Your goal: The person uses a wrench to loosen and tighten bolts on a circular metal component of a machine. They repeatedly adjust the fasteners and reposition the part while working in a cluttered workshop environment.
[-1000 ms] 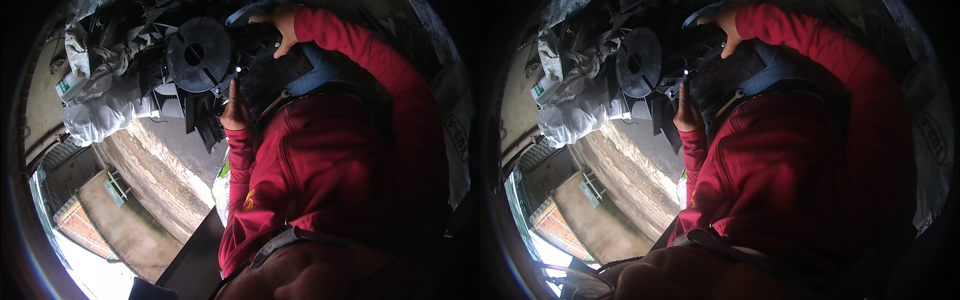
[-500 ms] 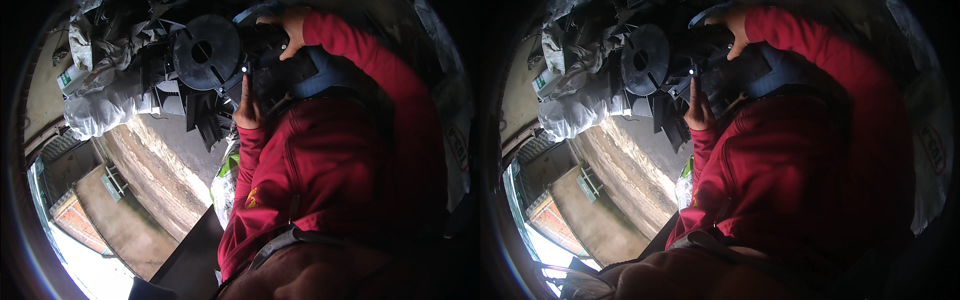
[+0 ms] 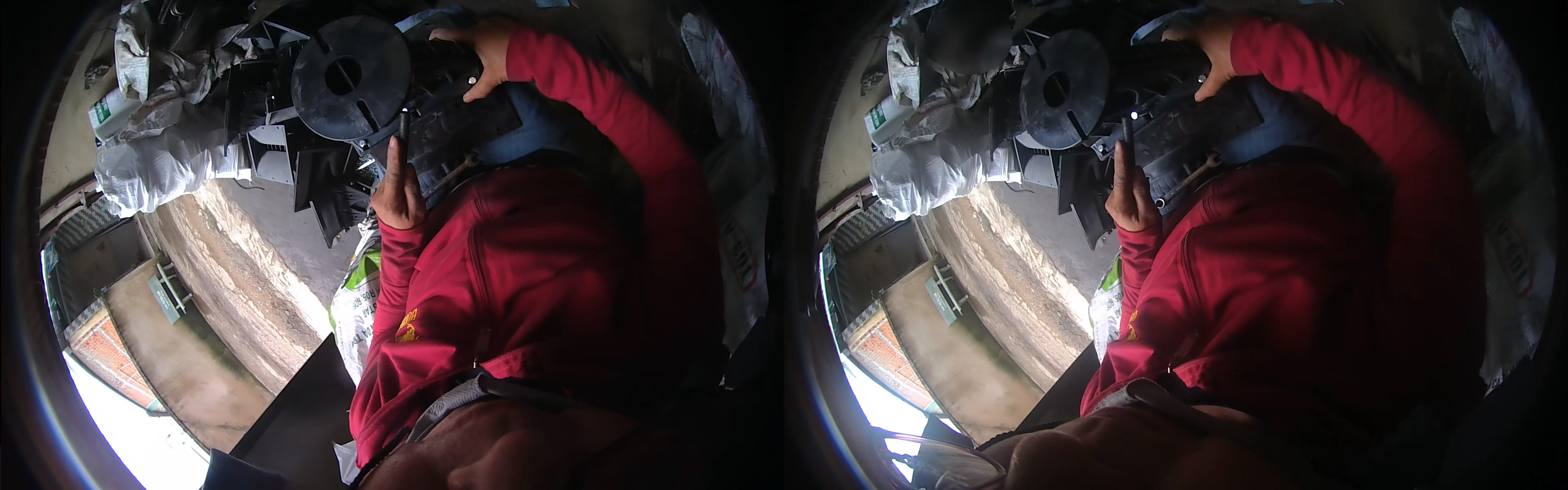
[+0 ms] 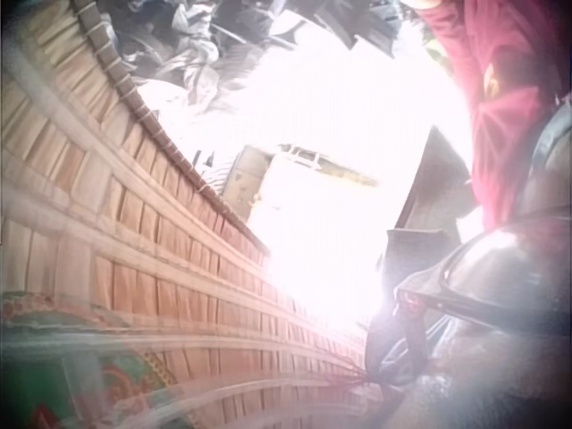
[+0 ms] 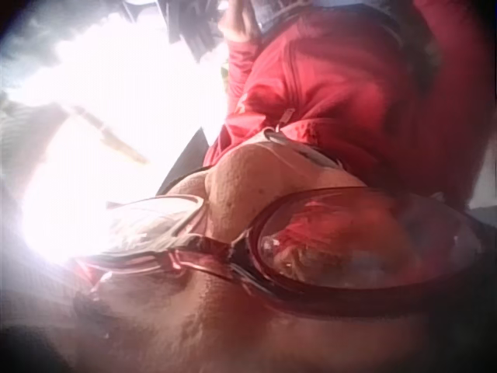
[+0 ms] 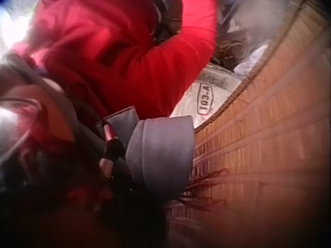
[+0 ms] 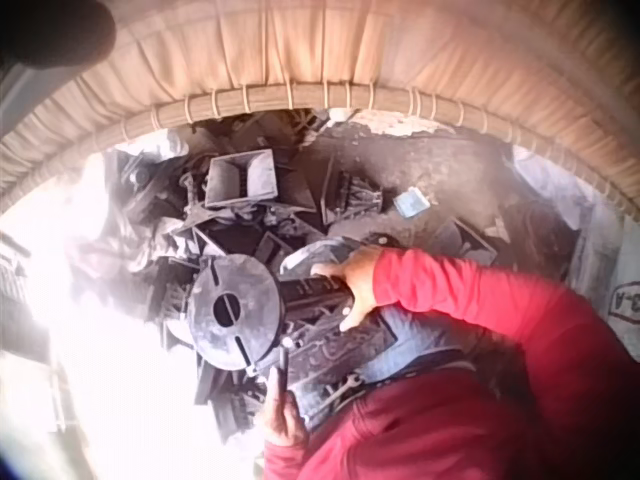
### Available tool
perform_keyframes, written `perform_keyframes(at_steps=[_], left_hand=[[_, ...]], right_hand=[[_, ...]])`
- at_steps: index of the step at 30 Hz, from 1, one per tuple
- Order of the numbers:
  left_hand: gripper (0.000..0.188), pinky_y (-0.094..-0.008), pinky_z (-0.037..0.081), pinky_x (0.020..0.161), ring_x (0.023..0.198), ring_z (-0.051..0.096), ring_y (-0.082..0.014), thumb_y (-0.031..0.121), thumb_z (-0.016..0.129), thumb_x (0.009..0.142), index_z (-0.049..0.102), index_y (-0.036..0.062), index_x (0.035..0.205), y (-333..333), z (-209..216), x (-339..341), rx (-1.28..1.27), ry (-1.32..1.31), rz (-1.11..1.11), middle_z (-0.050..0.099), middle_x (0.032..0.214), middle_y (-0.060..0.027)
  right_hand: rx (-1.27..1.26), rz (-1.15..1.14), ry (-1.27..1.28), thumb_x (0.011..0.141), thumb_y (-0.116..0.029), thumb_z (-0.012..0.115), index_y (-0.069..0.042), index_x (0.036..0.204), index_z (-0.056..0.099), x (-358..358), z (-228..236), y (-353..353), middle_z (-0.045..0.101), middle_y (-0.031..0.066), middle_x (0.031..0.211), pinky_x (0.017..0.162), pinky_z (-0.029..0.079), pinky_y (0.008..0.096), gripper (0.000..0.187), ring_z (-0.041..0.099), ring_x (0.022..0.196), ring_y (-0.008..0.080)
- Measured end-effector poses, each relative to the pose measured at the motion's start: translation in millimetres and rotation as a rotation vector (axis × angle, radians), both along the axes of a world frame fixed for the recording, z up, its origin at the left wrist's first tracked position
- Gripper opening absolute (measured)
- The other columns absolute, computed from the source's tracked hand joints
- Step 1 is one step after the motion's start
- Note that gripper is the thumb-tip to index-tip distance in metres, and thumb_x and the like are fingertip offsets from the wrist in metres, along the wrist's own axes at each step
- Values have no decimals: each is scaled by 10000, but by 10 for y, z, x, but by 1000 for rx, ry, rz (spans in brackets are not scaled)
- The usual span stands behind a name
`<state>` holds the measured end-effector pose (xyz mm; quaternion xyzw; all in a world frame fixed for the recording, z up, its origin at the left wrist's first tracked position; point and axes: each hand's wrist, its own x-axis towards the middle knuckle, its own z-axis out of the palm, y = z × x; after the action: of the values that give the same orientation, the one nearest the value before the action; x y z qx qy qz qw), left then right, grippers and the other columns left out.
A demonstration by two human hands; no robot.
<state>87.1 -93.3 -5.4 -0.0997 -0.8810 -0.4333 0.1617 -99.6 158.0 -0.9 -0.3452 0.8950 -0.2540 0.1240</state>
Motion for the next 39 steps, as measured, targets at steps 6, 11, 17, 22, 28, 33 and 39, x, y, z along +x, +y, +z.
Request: perform_keyframes(at_steps=[6,11,17,22,28,33,39], left_hand=[[590,-273,453,530,495,509,-168,-36,504,833,453,108,1402,9,-155,-78,-146,-117,74,540,633,-138],[540,-264,433,512,490,504,-155,-36,468,865,453,70,1394,-27,39,-15,25,66,33,498,597,-87],[572,-346,478,555,563,596,-266,18,560,838,478,159,1387,46,-155,-83,-217,-112,21,597,684,-131],[523,-271,466,553,537,571,-186,-24,514,882,480,121,1383,-9,166,36,87,19,19,578,664,-120],[519,-315,491,582,604,639,-247,-1,512,882,471,119,1386,16,-126,-91,44,-16,71,648,775,-162],[499,-284,490,610,623,621,-189,9,499,899,464,105,1388,11,65,-74,112,13,7,657,880,-146],[473,-254,504,699,762,664,-137,5,457,922,451,68,1390,-29,-20,-56,64,-177,52,636,1192,-169]], right_hand=[[-68,31,56,578,-418,837,-121,1378,388,61,83,-35,608,162,1182,912,475,392,964,591,1075,336],[29,-27,55,587,-467,819,-121,1400,376,66,87,-40,593,170,1217,913,473,384,988,594,1069,335],[79,-10,63,572,-532,815,-78,1435,316,37,19,-49,537,208,1294,988,431,369,1095,536,1172,347],[90,-37,9,568,-530,816,-64,1418,331,47,79,-20,563,206,1259,971,443,377,1084,558,1136,354],[201,-51,-30,568,-596,792,-103,1458,281,60,140,-107,579,220,1231,969,439,379,1139,571,1120,344],[72,-6,219,561,-602,793,-128,1465,270,-34,-214,58,573,220,1241,971,439,377,1147,567,1127,335],[58,-53,-49,566,-488,838,-86,1398,359,42,77,-97,588,173,1234,969,446,382,1041,569,1120,348]])
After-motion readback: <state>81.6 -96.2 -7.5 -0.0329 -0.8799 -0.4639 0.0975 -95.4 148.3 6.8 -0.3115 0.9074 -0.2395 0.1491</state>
